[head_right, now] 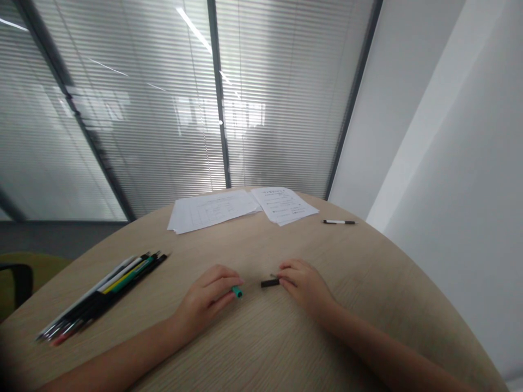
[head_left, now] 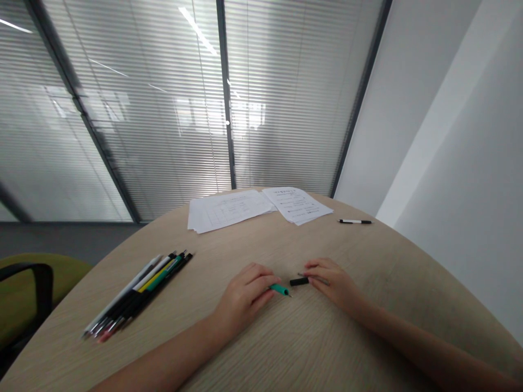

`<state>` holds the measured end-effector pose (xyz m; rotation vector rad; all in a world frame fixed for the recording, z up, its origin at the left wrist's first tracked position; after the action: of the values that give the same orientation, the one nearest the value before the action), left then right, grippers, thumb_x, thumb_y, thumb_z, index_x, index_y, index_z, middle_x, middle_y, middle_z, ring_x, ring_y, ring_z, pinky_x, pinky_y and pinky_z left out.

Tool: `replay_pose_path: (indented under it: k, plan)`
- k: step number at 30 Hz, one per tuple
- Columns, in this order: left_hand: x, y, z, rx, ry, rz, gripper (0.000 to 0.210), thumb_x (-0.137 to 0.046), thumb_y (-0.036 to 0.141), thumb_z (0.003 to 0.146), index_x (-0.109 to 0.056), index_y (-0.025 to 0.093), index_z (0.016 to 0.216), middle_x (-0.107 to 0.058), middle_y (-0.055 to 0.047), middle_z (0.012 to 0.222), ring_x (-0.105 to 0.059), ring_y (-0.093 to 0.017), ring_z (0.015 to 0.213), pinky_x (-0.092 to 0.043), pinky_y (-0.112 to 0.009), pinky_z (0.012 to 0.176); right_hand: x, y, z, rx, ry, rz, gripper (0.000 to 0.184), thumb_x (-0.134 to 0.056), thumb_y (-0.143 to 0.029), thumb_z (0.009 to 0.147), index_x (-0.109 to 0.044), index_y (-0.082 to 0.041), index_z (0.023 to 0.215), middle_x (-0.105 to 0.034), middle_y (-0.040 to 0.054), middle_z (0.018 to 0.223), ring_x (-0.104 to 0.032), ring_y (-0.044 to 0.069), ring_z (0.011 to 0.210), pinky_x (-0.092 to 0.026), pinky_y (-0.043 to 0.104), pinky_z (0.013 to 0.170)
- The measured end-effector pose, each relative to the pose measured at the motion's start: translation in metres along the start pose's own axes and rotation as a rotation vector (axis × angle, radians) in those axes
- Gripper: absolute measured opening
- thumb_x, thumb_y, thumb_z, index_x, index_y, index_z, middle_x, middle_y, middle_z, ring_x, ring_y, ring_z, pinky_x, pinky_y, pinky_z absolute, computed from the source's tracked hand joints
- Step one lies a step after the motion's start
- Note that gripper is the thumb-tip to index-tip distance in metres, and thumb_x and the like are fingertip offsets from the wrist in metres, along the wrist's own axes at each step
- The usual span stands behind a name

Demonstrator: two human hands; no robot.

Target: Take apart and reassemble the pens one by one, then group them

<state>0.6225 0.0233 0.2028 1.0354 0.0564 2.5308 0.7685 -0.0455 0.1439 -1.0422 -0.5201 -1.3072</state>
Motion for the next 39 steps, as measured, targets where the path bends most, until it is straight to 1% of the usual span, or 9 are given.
replay_pose_path:
  k: [8, 13, 18, 22, 24, 27, 30, 34, 39]
  plan:
    - [0.001, 0.005, 0.001, -0.058, 0.010, 0.076, 0.017, -0.045, 0.018, 0.082, -0.057, 0.014, 0.094, -0.062, -0.008, 0.077, -0.056, -0.016, 0.070, -0.045, -0.028, 0.061, 0.007, -0.008, 0.004, 0.017, 0.047, -0.039, 0.012, -0.052, -0.010, 0.073, -0.060, -0.019, 0.074, -0.064, 0.0038, 0.082, -0.057, 0.017, 0.080, -0.046, 0.032, 0.074]
    - [0.002, 0.004, 0.001, -0.068, 0.015, 0.130, 0.018, -0.044, 0.016, 0.082, -0.056, 0.015, 0.096, -0.062, -0.007, 0.078, -0.055, -0.016, 0.071, -0.042, -0.031, 0.065, 0.025, -0.009, 0.000, -0.034, 0.186, -0.081, 0.012, -0.047, -0.017, 0.078, -0.058, -0.019, 0.074, -0.065, 0.0038, 0.074, -0.060, 0.016, 0.069, -0.048, 0.030, 0.064]
    - [0.004, -0.001, 0.002, -0.010, 0.030, 0.224, 0.017, -0.045, 0.016, 0.082, -0.057, 0.017, 0.093, -0.063, -0.003, 0.076, -0.055, -0.014, 0.069, -0.038, -0.034, 0.072, 0.063, -0.047, -0.009, 0.086, 0.358, -0.040, 0.012, -0.046, -0.017, 0.079, -0.057, -0.020, 0.075, -0.064, 0.0029, 0.069, -0.059, 0.014, 0.066, -0.049, 0.026, 0.062]
    - [0.004, -0.001, 0.003, 0.020, 0.033, 0.303, 0.016, -0.045, 0.018, 0.082, -0.060, 0.019, 0.088, -0.062, -0.001, 0.072, -0.053, -0.013, 0.065, -0.036, -0.033, 0.072, 0.082, -0.081, -0.016, 0.184, 0.402, 0.024, 0.011, -0.049, -0.012, 0.076, -0.056, -0.021, 0.077, -0.062, 0.0021, 0.067, -0.058, 0.012, 0.064, -0.049, 0.023, 0.059]
    - [0.003, 0.001, 0.002, 0.006, 0.034, 0.331, 0.016, -0.044, 0.018, 0.082, -0.060, 0.020, 0.087, -0.062, -0.001, 0.071, -0.052, -0.013, 0.064, -0.035, -0.034, 0.073, 0.084, -0.085, -0.018, 0.182, 0.417, 0.050, 0.012, -0.049, -0.011, 0.076, -0.056, -0.021, 0.076, -0.062, 0.0019, 0.066, -0.058, 0.012, 0.062, -0.049, 0.023, 0.057]
    - [0.001, 0.002, 0.001, -0.012, 0.026, 0.358, 0.017, -0.044, 0.017, 0.082, -0.060, 0.020, 0.088, -0.061, -0.001, 0.070, -0.051, -0.013, 0.063, -0.035, -0.034, 0.073, 0.081, -0.081, -0.018, 0.147, 0.412, 0.093, 0.012, -0.048, -0.012, 0.076, -0.057, -0.022, 0.076, -0.062, 0.0023, 0.067, -0.059, 0.013, 0.063, -0.049, 0.023, 0.058]
    - [-0.002, -0.002, 0.000, 0.016, -0.003, 0.361, 0.015, -0.047, 0.016, 0.080, -0.060, 0.019, 0.088, -0.061, -0.001, 0.070, -0.052, -0.014, 0.064, -0.035, -0.035, 0.073, 0.079, -0.076, -0.019, 0.146, 0.407, 0.133, 0.012, -0.050, -0.011, 0.074, -0.057, -0.021, 0.076, -0.062, 0.0021, 0.067, -0.059, 0.013, 0.064, -0.049, 0.022, 0.058]
    - [-0.005, -0.007, -0.001, 0.041, -0.030, 0.359, 0.015, -0.049, 0.016, 0.079, -0.060, 0.019, 0.090, -0.061, -0.002, 0.073, -0.052, -0.014, 0.067, -0.035, -0.036, 0.074, 0.077, -0.074, -0.018, 0.135, 0.392, 0.134, 0.012, -0.050, -0.012, 0.074, -0.057, -0.021, 0.075, -0.062, 0.0019, 0.067, -0.059, 0.012, 0.063, -0.049, 0.022, 0.057]
    - [-0.006, -0.003, 0.000, 0.012, -0.030, 0.371, 0.015, -0.047, 0.016, 0.080, -0.060, 0.019, 0.088, -0.061, -0.002, 0.070, -0.052, -0.014, 0.064, -0.036, -0.036, 0.073, 0.075, -0.077, -0.017, 0.158, 0.384, 0.132, 0.012, -0.049, -0.012, 0.075, -0.057, -0.020, 0.074, -0.061, 0.0022, 0.065, -0.059, 0.013, 0.062, -0.050, 0.023, 0.057]
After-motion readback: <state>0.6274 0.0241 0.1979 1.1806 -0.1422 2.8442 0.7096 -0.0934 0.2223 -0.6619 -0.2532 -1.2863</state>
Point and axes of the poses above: each hand's wrist, its own z-axis towards the middle knuckle, its own x-axis out of the back of the hand, y = z × x, the point moved 9 cm from there along z, towards the middle knuckle
